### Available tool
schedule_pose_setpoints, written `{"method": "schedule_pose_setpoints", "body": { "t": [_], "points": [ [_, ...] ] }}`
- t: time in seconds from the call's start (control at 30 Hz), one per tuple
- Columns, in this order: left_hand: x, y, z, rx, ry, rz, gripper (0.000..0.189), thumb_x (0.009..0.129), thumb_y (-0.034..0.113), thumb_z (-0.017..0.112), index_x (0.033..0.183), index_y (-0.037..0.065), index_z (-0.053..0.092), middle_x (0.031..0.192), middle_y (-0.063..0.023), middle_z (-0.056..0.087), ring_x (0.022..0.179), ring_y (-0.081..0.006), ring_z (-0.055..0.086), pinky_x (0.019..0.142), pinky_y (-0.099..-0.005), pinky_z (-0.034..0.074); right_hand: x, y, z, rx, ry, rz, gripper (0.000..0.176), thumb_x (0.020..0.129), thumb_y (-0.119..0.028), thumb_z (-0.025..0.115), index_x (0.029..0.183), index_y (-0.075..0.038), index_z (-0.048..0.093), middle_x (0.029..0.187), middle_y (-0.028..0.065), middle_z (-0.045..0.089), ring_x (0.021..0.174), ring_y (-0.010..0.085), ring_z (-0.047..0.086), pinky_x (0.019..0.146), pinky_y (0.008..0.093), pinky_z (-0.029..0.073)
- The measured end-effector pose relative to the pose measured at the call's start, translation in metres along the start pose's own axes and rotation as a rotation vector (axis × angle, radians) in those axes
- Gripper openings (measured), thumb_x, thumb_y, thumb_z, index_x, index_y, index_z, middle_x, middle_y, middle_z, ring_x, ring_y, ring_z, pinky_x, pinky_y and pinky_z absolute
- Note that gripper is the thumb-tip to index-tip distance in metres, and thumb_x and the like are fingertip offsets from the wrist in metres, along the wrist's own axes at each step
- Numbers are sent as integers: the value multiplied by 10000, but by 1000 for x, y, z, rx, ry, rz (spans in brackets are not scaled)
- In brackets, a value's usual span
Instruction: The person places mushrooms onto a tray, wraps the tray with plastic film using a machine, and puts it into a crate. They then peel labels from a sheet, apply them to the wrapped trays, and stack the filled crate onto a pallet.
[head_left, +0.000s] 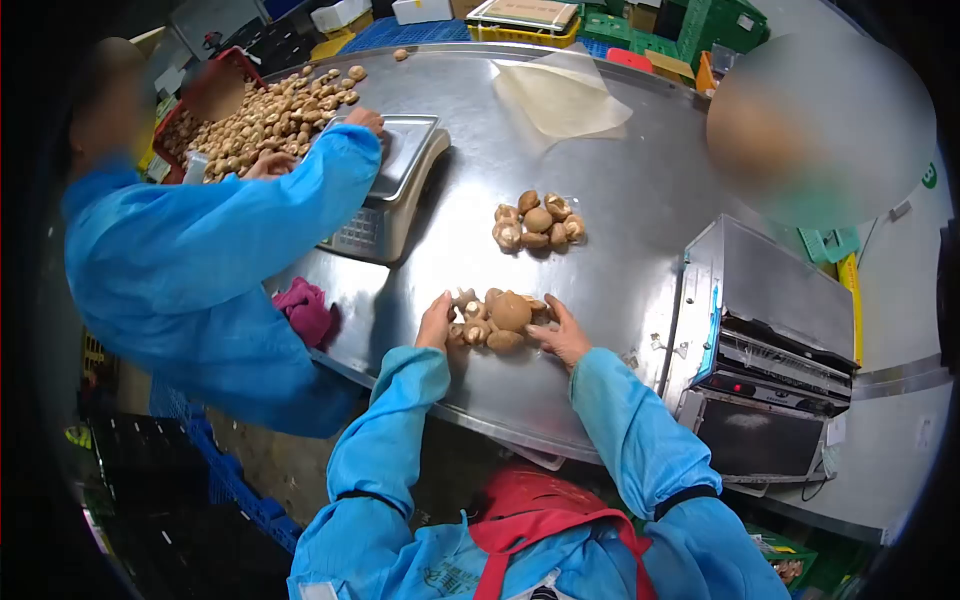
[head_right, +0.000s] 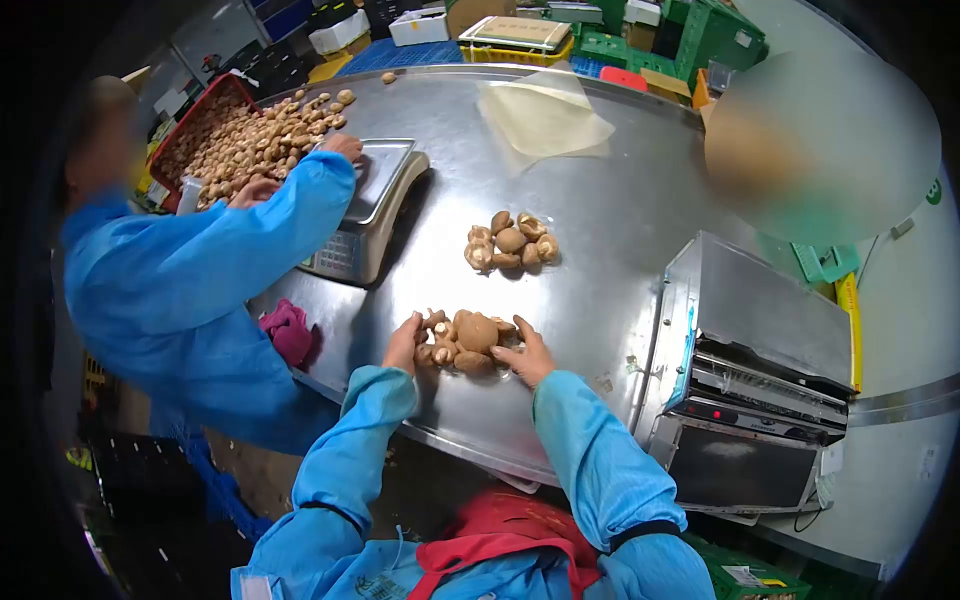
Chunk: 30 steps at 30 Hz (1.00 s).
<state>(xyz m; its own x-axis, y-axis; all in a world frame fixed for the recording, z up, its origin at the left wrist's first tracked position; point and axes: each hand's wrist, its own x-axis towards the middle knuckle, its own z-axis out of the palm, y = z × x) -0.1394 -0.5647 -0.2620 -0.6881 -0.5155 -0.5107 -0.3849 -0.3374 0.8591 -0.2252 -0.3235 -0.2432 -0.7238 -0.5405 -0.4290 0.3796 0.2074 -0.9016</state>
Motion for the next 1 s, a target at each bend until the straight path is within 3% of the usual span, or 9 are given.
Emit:
{"method": "schedule_pose_setpoints", "body": {
  "t": [0.1,0.17,0.37,0.5,0.57,0.63,0.77,0.93,1.0],
  "points": [
    [-38,30,22,-131,14,-126,595,874,436,507,1272,0,431,1270,-111,455,1090,-243,445,882,-411,392,-3,2,-10,-4,5,-116,859,702,-301,739,1375,-24,283,1275,228,352,993,285,537,859,366,462],
    [-45,38,27,-67,-45,-73,590,881,424,504,1290,9,412,1290,-97,427,1145,-259,401,907,-423,375,-29,-26,-21,-69,54,-142,854,707,-316,732,1365,1,290,1272,232,354,981,273,539,845,362,464],
    [-110,136,124,-65,-390,-19,582,905,431,471,1333,51,367,1265,-60,416,1153,-254,378,949,-456,308,-101,-121,-121,-111,138,-262,846,730,-349,711,1364,11,281,1289,229,366,927,236,546,793,340,467],
    [-136,172,226,-97,-654,10,383,911,391,493,1172,112,470,1166,-19,410,1082,-202,380,881,-387,352,-162,-181,-217,-54,251,-234,809,744,-316,706,1367,-11,291,1281,202,416,950,224,547,704,315,463],
    [-141,166,285,-97,-696,1,434,900,423,498,1191,103,462,1162,-24,413,1079,-203,380,882,-397,352,-181,-187,-272,-84,320,-217,786,752,-351,689,1365,-40,307,1258,201,435,987,236,531,681,294,468],
    [-146,156,345,-25,-693,-31,549,910,459,453,1277,59,371,1283,-54,372,1140,-212,362,930,-409,347,-194,-182,-327,-78,291,-186,746,794,-342,647,1384,-75,277,1318,148,392,1015,214,514,732,344,466],
    [-163,133,434,45,-729,-83,675,910,460,448,1370,7,253,1394,-104,288,1236,-252,313,959,-445,328,-211,-164,-409,-13,368,-124,747,799,-356,644,1383,-74,273,1279,132,429,947,200,522,661,312,459],
    [-189,117,476,86,-712,-118,659,921,447,431,1367,-5,254,1399,-133,293,1246,-269,329,977,-432,332,-227,-133,-458,6,388,-68,730,816,-323,638,1387,-70,261,1209,112,485,908,186,529,648,290,454],
    [-176,109,470,153,-690,-77,638,924,435,430,1363,0,273,1385,-138,322,1232,-261,356,973,-420,338,-234,-120,-473,101,383,-84,617,825,-243,627,1346,-66,346,1151,93,520,913,172,527,684,307,457]
  ]
}}
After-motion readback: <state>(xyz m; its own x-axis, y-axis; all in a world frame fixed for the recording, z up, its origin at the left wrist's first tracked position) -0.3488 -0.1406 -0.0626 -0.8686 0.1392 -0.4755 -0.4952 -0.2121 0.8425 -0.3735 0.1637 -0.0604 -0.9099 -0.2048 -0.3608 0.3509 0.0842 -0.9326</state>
